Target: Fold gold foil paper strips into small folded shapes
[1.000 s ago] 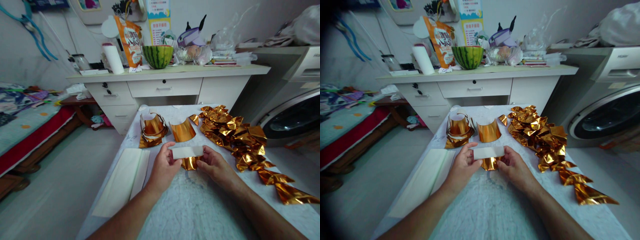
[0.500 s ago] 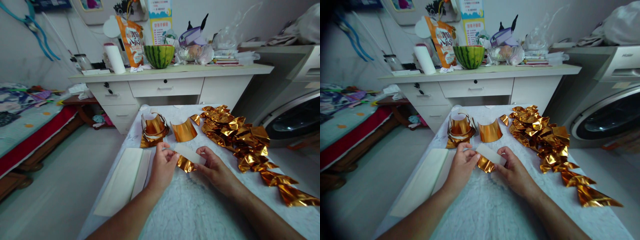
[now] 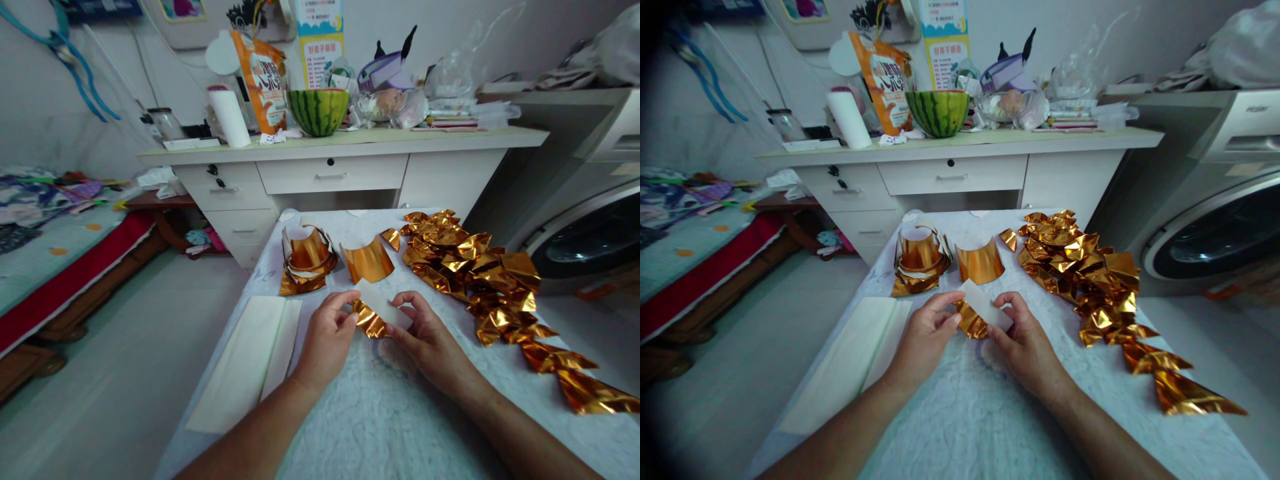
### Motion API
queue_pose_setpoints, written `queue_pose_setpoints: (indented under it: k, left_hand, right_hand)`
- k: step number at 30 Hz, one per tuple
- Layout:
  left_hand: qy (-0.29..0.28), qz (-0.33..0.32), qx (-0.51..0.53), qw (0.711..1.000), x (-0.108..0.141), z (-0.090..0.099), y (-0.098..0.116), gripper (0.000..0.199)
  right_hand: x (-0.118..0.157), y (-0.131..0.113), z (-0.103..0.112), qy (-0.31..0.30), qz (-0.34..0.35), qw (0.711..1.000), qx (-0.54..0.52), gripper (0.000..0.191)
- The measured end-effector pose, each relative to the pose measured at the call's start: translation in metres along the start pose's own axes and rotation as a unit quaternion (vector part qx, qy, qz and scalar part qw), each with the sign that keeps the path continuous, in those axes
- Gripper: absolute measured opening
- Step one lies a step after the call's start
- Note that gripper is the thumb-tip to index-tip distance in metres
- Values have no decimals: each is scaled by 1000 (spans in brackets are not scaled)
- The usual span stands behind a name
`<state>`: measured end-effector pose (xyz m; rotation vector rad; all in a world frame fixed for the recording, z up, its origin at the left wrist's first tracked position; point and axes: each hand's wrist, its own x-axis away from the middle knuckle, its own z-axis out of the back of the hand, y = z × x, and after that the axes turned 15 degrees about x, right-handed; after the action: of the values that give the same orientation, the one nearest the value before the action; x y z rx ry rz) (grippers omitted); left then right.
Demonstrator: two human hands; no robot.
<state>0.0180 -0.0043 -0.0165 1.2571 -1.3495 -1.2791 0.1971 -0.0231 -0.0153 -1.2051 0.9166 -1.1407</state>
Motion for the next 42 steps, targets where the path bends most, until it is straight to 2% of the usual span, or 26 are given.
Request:
queue_pose_setpoints:
  k: [3, 7, 10, 13, 17, 21, 23, 29, 31, 34, 38, 42]
  left_hand:
    - [0, -2, 10, 1000, 1, -1, 1, 36]
    - [1, -16, 45, 999, 1, -4, 4, 24]
    - [11, -34, 50, 998, 1, -4, 5, 21]
    - [0, -54, 4, 999, 1, -3, 8, 13]
    - [-26, -75, -34, 996, 2, -3, 13, 19]
    - [-52, -24, -9, 998, 5, -6, 12, 30]
    - [-57, -15, -5, 998, 6, -7, 9, 39]
    - [-61, -21, 6, 998, 2, -4, 1, 45]
    - [-67, -13, 8, 998, 1, -2, -1, 46]
    - [-73, 8, 6, 997, -1, 1, -3, 49]
    - [-84, 33, 16, 996, -2, 3, -2, 52]
    - [-81, 72, 86, 990, -3, 3, 6, 50]
  right_hand:
    - [1, 0, 0, 0, -8, 998, 60, 36]
    - [4, -2, 1, 13, -10, 990, 142, 32]
    - [4, -4, 1, 11, -8, 989, 145, 29]
    - [4, -4, 1, 10, 0, 988, 151, 25]
    - [4, -2, 1, 15, -9, 990, 140, 27]
    - [3, 1, 1, 9, -30, 994, 105, 31]
    - [3, 3, 2, 19, -24, 992, 119, 31]
    - [3, 2, 5, 34, 19, 980, 194, 21]
    - [2, -1, 10, 42, 40, 968, 244, 15]
    - [2, -5, 19, 82, 88, 930, 348, 13]
    - [3, -7, 26, 54, 176, 878, 443, 40]
    - [4, -3, 17, 41, 212, 850, 480, 49]
